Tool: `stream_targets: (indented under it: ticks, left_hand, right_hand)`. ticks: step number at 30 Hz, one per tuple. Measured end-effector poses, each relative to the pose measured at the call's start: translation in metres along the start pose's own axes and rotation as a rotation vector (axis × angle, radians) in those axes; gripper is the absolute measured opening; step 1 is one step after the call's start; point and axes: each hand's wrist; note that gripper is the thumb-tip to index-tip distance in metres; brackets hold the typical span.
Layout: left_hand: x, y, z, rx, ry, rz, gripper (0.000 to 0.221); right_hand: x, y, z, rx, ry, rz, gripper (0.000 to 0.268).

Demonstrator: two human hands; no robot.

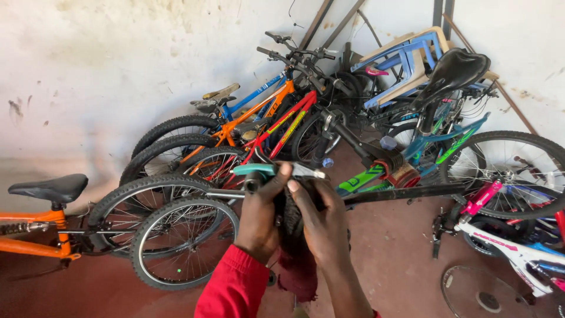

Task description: Repairing and assembling components on a bicycle handlebar using tools

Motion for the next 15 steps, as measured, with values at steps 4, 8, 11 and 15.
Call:
stream_targets:
  ticks: [4, 8, 11, 15]
  left_hand:
    - [0.002, -0.003, 0.003, -0.006, -0.016, -0.013, 0.01]
    - [0.01, -0.009, 0.004, -0.015, -0.009, -0.069, 0.006]
    - [0.007, -0.003, -0.003, 0.029, 0.126, -0.039, 0.008]
    - [0.0, 0.013, -0.014, -0.064, 0.344, 0.207, 0.024]
  right_hand:
    - [-0.001, 0.003, -0.002, 0.037, -0.091, -0.035, 0.025]
    - [0.013, 0.004, -0.001, 0.024, 0.012, 0.083, 0.022]
    - [0.017, 0.003, -0.001, 0.033, 0.078, 0.124, 0.026]
    - [0.025, 0.002, -0.007, 0.099, -0.161, -0.103, 0.03]
Point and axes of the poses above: each hand's wrist, its own z-axis away from the middle knuckle, its own y-axis out of the back of the hand, x = y × z, and after that the axes turned 6 degrees about -y, right-handed
